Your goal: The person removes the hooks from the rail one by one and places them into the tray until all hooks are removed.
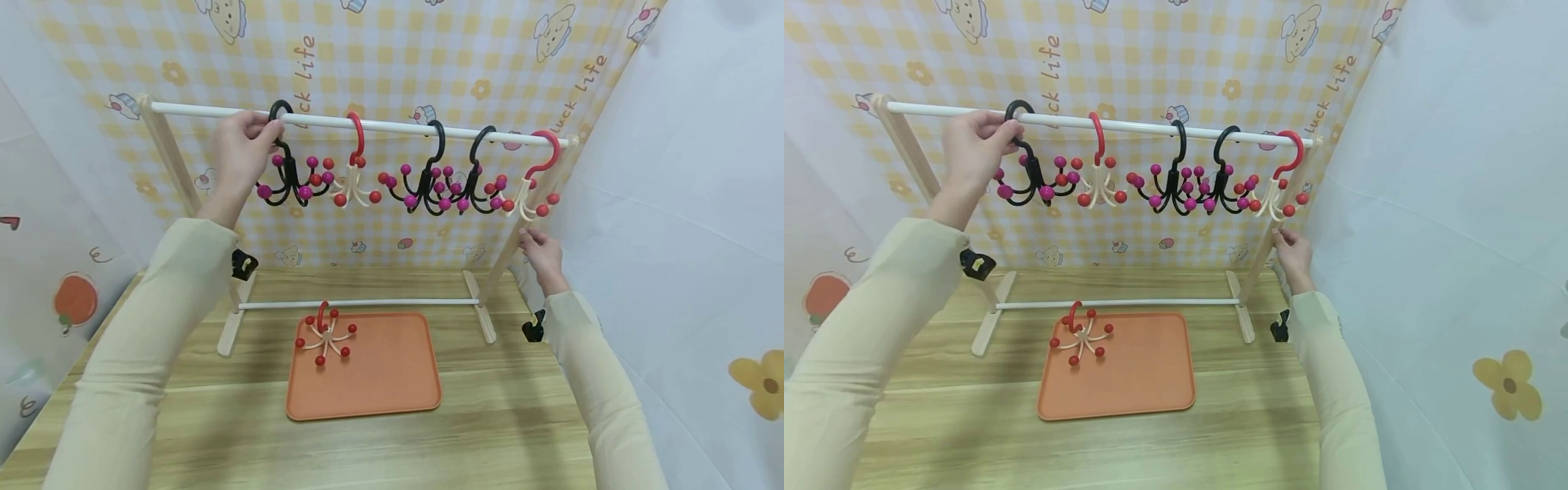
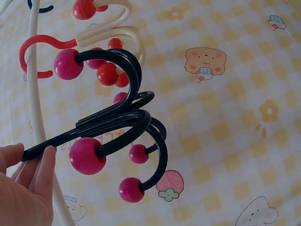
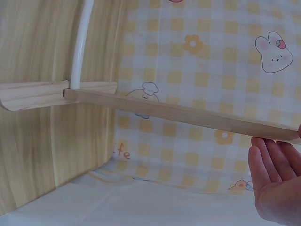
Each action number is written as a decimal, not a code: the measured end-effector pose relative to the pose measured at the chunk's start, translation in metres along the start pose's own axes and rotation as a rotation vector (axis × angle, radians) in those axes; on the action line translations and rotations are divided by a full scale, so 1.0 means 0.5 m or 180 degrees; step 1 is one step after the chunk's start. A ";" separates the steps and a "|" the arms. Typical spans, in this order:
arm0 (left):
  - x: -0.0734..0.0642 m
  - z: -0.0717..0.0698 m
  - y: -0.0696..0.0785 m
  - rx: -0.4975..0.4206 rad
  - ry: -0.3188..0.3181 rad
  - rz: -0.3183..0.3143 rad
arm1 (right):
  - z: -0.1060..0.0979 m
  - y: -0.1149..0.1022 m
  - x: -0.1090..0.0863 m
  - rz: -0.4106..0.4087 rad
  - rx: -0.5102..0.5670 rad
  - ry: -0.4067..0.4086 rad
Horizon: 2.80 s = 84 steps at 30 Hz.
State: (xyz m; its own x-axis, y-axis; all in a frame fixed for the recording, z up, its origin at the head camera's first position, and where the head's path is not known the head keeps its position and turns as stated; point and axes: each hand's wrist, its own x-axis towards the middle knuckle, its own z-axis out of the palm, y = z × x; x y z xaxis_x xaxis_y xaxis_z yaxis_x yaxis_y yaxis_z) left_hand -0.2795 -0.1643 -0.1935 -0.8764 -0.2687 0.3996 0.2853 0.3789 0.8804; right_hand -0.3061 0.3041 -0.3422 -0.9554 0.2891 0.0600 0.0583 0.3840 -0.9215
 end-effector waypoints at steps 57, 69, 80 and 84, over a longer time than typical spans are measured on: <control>-0.188 0.074 -0.186 -0.0021 -0.0264 -0.0085 | -0.001 -0.002 -0.004 0.0076 -0.0119 -0.0006; -0.238 0.138 -0.207 -0.0336 -0.0626 -0.0227 | -0.002 -0.004 -0.006 0.0063 -0.0098 -0.0042; -0.284 0.194 -0.209 -0.0446 -0.0887 -0.0259 | -0.004 -0.003 -0.005 0.0042 -0.0089 -0.0039; -0.299 0.212 -0.215 -0.0474 -0.0959 -0.0293 | -0.004 -0.003 -0.005 0.0057 -0.0085 -0.0044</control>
State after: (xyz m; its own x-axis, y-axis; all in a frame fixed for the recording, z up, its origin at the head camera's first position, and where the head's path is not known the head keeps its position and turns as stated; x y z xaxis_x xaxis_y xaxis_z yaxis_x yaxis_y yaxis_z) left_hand -0.2204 -0.0710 -0.3749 -0.9699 -0.0137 0.2431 0.2338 0.2259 0.9457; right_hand -0.3031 0.3045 -0.3400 -0.9580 0.2841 0.0382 0.0829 0.4021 -0.9118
